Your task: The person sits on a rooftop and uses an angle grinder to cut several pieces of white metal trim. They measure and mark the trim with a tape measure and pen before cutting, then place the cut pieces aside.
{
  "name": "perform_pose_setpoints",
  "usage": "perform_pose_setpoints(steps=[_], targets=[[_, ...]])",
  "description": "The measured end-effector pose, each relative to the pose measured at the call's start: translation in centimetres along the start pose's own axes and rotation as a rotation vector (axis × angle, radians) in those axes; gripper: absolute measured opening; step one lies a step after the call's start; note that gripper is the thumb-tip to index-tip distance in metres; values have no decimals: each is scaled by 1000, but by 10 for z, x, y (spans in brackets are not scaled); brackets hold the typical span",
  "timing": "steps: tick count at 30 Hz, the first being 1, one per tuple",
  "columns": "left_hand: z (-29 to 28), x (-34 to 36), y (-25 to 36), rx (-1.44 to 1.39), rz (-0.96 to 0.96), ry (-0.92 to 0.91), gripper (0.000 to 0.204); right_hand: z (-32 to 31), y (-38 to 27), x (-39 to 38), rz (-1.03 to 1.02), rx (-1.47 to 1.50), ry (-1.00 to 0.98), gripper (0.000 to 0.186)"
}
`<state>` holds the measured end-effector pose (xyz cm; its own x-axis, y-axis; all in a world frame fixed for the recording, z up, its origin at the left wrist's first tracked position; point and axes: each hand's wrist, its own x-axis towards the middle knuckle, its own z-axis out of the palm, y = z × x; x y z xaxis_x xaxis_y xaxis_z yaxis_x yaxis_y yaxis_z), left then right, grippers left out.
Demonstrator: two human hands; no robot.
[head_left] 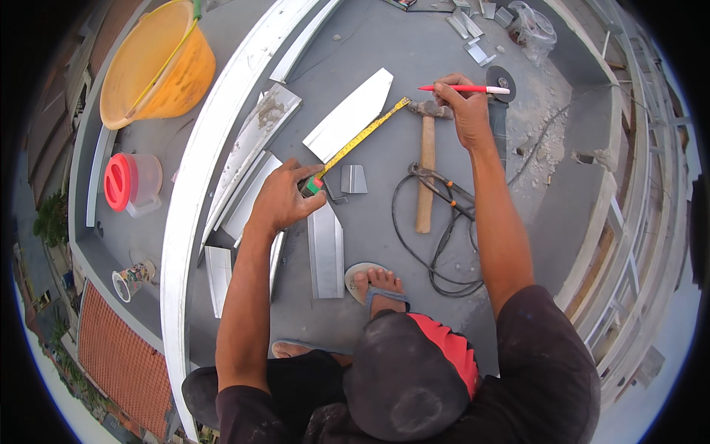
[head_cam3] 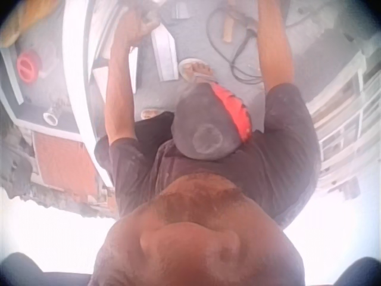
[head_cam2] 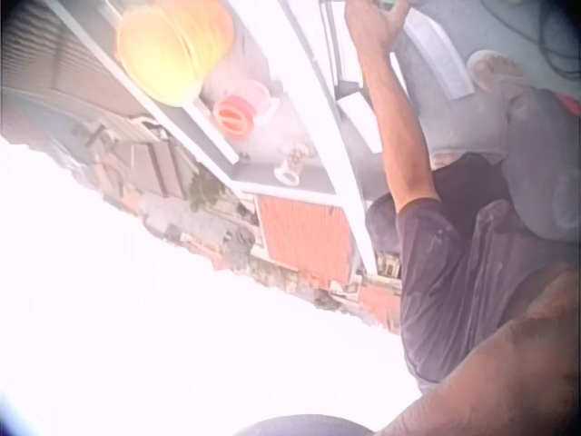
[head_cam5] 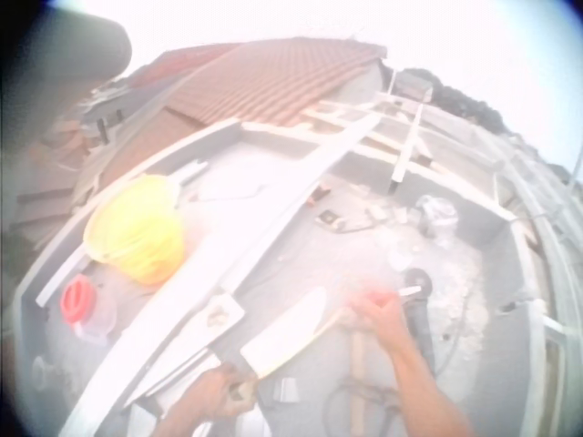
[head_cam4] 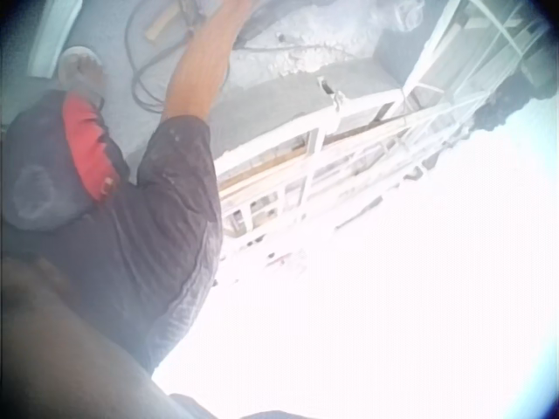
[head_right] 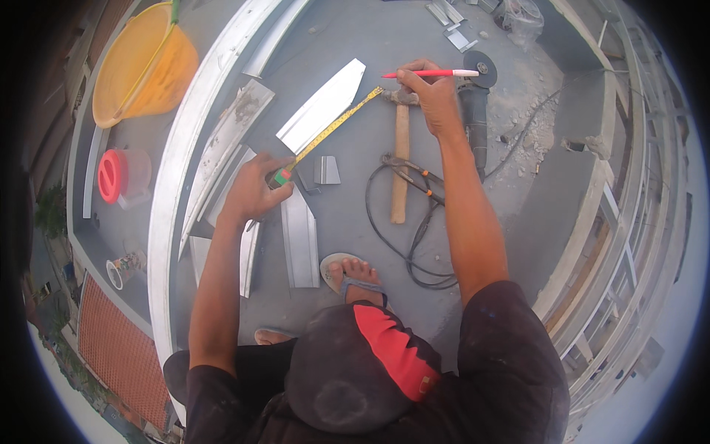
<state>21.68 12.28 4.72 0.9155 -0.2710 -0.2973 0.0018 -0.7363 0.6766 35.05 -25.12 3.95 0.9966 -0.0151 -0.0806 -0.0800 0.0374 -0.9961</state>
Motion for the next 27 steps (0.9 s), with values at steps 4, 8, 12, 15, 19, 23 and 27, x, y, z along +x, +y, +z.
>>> perform_pose_setpoints(steps=[4,8,12,15,19,23,27], targets=[[-3,-7,-4,-46,63,24,64,-19,13,-20,18,-20,14,18],[-10,-9,-4,-65,62,64,64,-20,20,-25,24,-3,26,18],[-10,-5,-10,-41,50,69,64,-9,21,-20,8,24,3,13],[-6,-3,-15,-26,35,84,64,-4,22,-14,28,29,-18,13],[-5,4,-20,-33,28,93,65,1,24,-9,43,44,-26,14],[-7,10,-22,-56,46,96,66,4,24,-11,45,17,-8,15],[-11,16,-27,-25,29,73,67,1,29,-11,62,14,-27,13]])
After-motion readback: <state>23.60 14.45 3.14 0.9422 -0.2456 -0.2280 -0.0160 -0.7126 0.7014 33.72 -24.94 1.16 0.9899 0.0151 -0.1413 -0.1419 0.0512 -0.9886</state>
